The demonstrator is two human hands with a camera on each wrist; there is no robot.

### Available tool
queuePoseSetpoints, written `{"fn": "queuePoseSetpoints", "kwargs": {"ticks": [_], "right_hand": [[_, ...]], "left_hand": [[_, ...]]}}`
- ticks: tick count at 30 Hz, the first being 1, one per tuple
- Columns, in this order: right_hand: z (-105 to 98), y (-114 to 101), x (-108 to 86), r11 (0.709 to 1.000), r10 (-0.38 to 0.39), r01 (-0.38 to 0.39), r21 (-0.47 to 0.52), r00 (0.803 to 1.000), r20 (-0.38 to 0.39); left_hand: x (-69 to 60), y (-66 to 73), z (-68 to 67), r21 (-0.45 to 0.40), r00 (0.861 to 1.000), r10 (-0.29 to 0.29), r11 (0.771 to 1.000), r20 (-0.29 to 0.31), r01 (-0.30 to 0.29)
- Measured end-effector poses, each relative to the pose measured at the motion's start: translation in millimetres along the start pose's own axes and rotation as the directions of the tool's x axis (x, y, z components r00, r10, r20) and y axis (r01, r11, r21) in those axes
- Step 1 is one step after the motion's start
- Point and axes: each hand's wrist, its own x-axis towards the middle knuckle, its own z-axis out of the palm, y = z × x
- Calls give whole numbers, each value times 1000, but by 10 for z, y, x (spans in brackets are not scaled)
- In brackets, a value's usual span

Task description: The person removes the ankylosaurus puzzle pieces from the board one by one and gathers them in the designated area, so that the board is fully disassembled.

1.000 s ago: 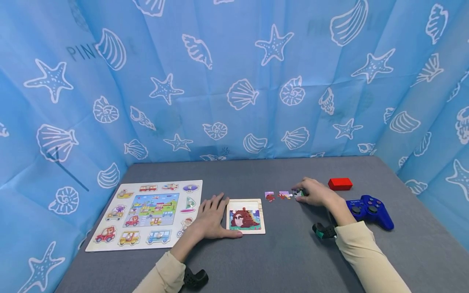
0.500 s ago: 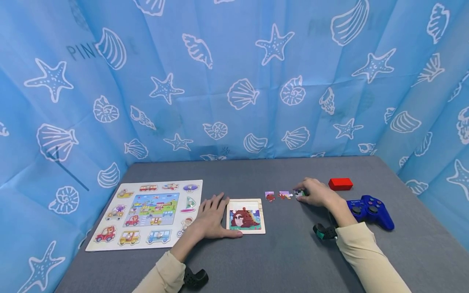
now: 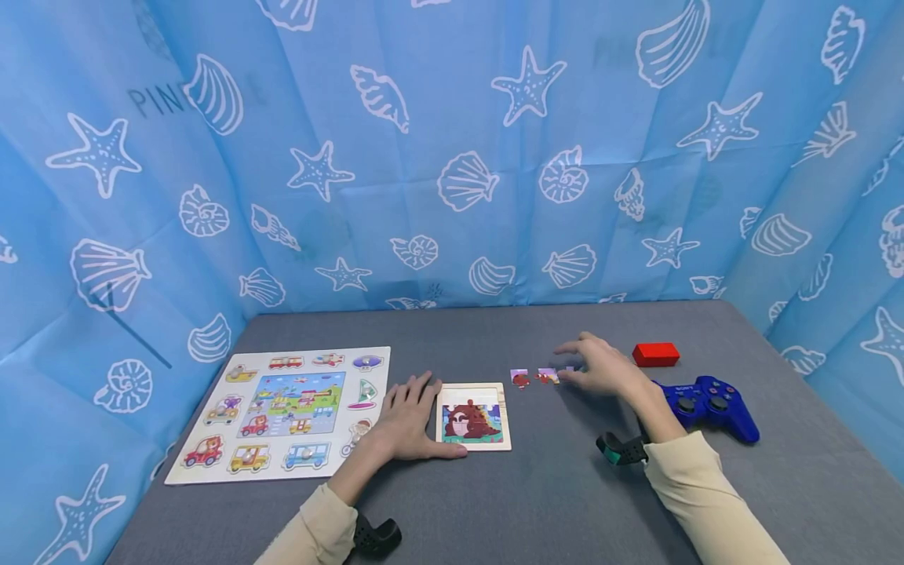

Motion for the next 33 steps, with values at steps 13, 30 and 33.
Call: {"fn": "queuePoseSetpoints", "kwargs": {"ticks": [13,30,33], "right_hand": [[54,-392,22,990,-76,80,117,996,-40],[295,-827,161,954,-230,231,193,973,-25],[345,-906,183,942,-252,245,228,968,2]], "left_hand": [[0,-5,-1,-7,1000,6,1000,7,-6],[13,-6,10,11,1000,-8,1000,13,8],[8,-4,6,8,1000,-4,1000,8,4]]}}
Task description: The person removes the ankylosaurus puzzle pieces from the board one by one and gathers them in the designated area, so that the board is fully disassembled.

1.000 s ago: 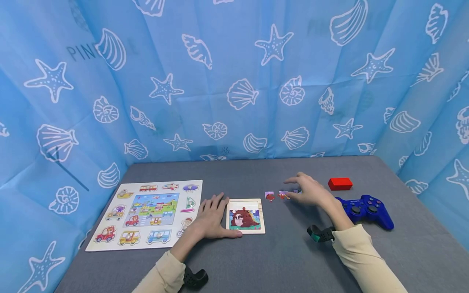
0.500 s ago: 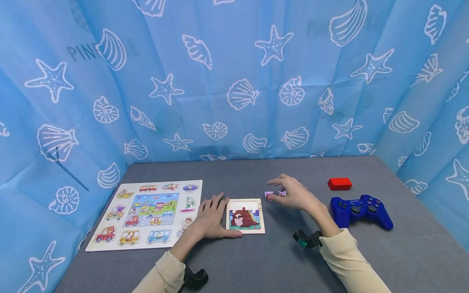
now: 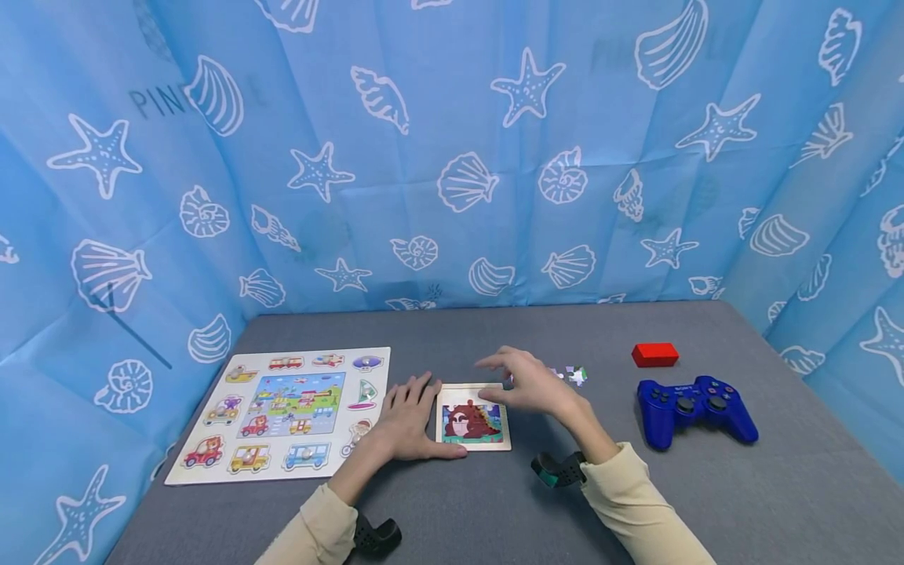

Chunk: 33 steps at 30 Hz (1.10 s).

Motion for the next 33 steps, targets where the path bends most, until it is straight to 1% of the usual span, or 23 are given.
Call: {"fn": "queuePoseSetpoints", "kwargs": {"ticks": [4,9,12,15,19,24,29,33], "right_hand": [[102,-75,66,1000,-10,9,28,999,38],[260,-162,145,999,-44,43,15,994,99],[354,-190,175,999,-45,44,12,990,131],[418,-204,193,999,-39,38,5,988,146],[462,-213,204,1000,-22,21,5,986,164],[494,-202,206,999,-7,2,32,984,178],[490,-210,202,999,-15,7,46,983,185],[493,-229,199,1000,-24,21,23,983,181]], "left_hand": [[-1,-7,-3,-2,1000,4,1000,-6,-4],[1,-14,3,-10,1000,11,1000,-9,-11],[7,-18,7,-21,1000,13,1000,-4,-13],[8,-25,18,-28,1000,25,999,-10,-25],[4,-28,20,-28,999,38,999,-19,-38],[10,-40,36,-32,999,38,999,-19,-39],[1,-22,18,-19,999,25,999,-19,-26],[-6,-8,6,-4,1000,22,1000,-22,-22]]}}
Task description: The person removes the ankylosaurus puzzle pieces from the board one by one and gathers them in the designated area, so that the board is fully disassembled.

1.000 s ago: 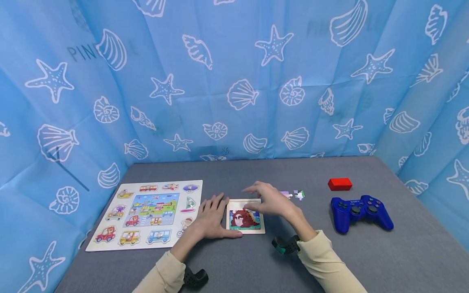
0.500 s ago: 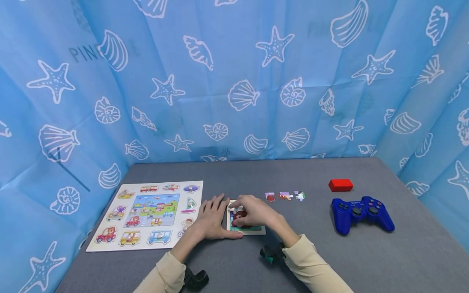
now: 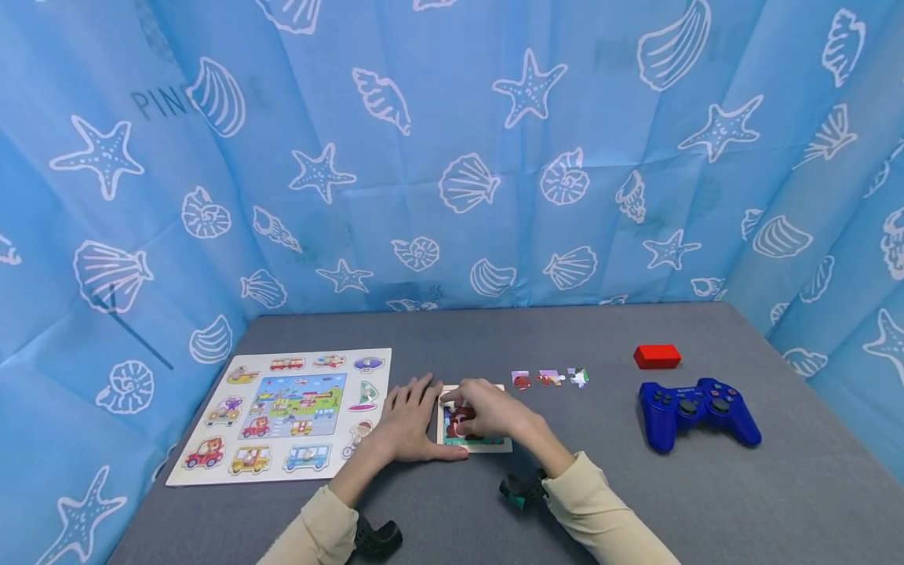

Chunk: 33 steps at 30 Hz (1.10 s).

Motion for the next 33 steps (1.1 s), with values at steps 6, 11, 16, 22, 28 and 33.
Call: {"fn": "queuePoseSetpoints", "kwargs": {"ticks": [6,11,16,22,28,33], "right_hand": [[18,-25,-5,999,20,-21,-28,1000,-18],[35,-19,-1,999,41,-42,-30,999,-19],[30,-39,4,999,38,-38,-32,999,-12],[30,-56,5,998,25,-25,-62,1000,-5],[46,-49,9,996,17,-18,-93,1000,-16],[50,-53,-6,997,11,-13,-81,1000,-25]], "left_hand": [[-7,4,-6,4,1000,3,1000,0,-3],[-6,9,-9,6,1000,4,1000,2,-4],[-5,6,-5,5,1000,-1,1000,3,1],[-3,-1,4,4,1000,-1,1000,4,1],[-1,-3,3,2,1000,-2,1000,12,2],[-1,-6,3,-1,1000,2,1000,7,-2]]}}
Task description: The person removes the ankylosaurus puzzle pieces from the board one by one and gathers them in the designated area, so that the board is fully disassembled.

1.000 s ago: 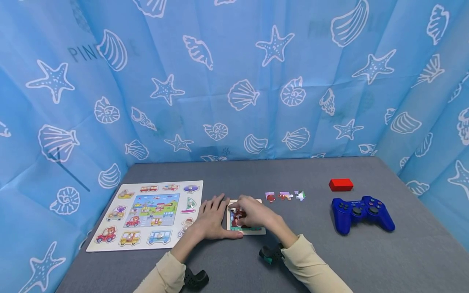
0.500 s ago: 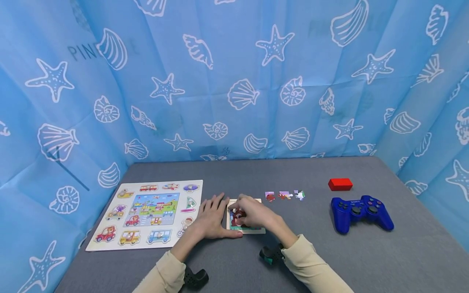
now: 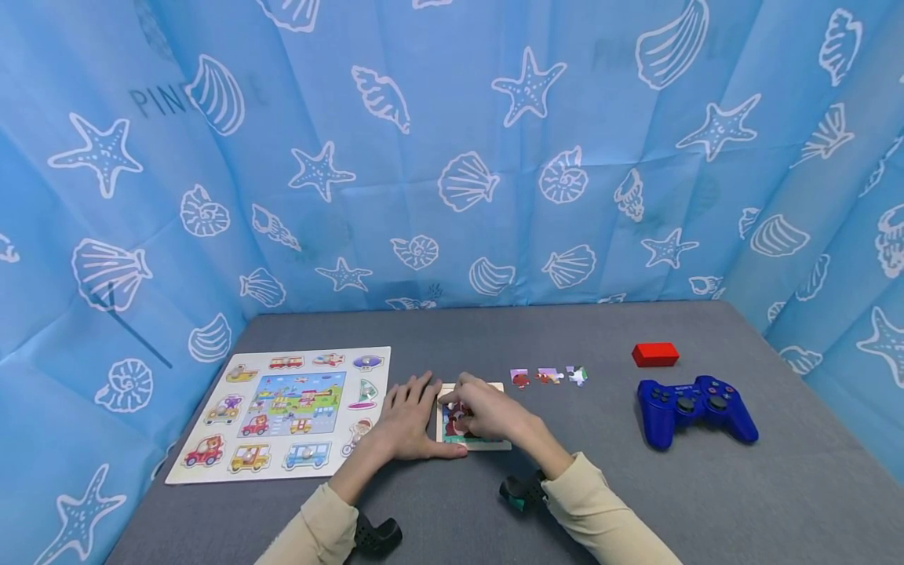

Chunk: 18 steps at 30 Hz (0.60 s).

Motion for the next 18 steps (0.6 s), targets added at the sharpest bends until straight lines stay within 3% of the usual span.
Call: {"fn": "queuePoseSetpoints", "kwargs": {"ticks": [18], "right_hand": [[-167,117,-129,1000,-12,11,-19,999,-50]], "left_hand": [[12,2,9,12,1000,-16,1000,4,16]]}}
